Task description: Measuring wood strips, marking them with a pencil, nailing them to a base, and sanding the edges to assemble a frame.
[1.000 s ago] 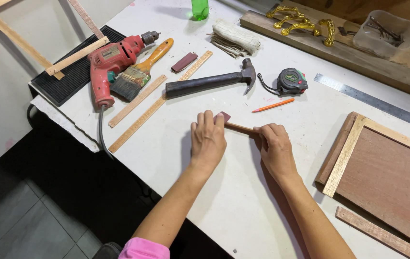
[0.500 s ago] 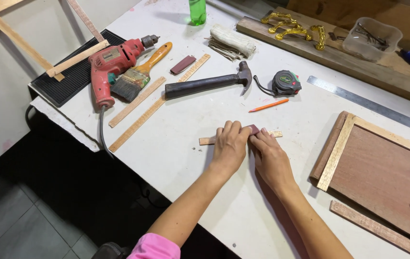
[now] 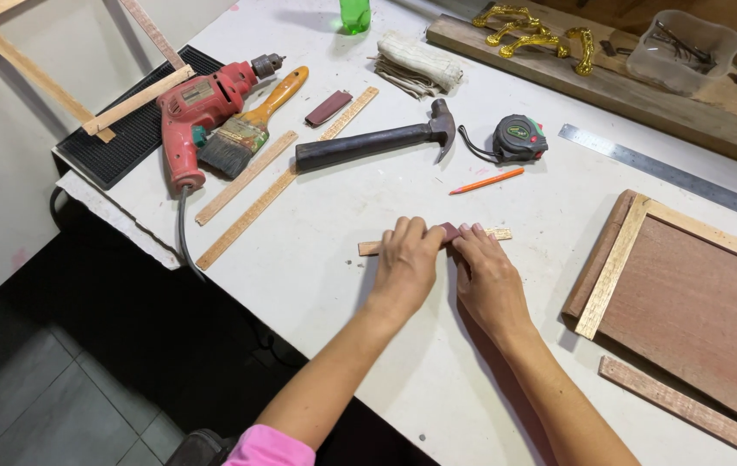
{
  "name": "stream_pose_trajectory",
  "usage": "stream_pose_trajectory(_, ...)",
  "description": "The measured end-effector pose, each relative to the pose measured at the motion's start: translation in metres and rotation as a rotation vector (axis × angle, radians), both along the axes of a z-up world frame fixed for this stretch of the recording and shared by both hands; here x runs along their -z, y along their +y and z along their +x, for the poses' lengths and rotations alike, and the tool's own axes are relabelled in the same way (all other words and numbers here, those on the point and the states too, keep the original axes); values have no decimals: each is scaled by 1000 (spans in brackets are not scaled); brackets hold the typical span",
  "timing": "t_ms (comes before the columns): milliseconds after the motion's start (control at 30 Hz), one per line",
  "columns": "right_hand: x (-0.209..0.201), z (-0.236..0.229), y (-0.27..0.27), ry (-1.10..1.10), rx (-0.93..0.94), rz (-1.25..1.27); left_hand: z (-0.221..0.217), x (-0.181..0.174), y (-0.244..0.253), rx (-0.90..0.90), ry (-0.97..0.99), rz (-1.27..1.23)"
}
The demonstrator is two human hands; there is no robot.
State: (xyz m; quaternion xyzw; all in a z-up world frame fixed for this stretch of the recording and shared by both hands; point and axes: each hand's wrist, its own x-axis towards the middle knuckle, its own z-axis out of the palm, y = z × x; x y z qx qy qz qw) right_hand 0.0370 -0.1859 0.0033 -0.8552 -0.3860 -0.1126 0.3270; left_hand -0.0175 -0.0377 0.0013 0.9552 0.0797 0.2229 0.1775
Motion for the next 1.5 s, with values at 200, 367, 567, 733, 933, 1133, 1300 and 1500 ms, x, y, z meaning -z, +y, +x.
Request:
stream_pose_trajectory(200, -3, -2, -1, -23, -10, 18, -18, -12, 6, -57, 52, 112)
stream_pose_trajectory(367, -5, -1, -2, -12, 0, 7, -38, -13, 28, -171, 39, 78)
stream_pose_trajectory(567, -5, 1, -2, 26, 2, 31, -12, -19, 1, -182, 86, 26)
stream_pose_trajectory(733, -8, 2, -3, 112, 6, -38, 10, -2, -31, -83, -22, -4)
stream_pose_trajectory(933, -3, 2, -3, 18, 5, -12, -21, -7, 14, -176, 60, 18)
stream_pose_trajectory(1133, 0, 4, -3, 5, 6, -15, -31, -17, 32, -299, 114, 21)
stream_pose_trajectory(1300, -5, 2, -3, 51, 7, 1, 4, -11, -21, -110, 26, -8)
stream_pose_trajectory(1500, -4, 3, -4, 28, 0, -1, 0, 1, -7, -140, 44, 16)
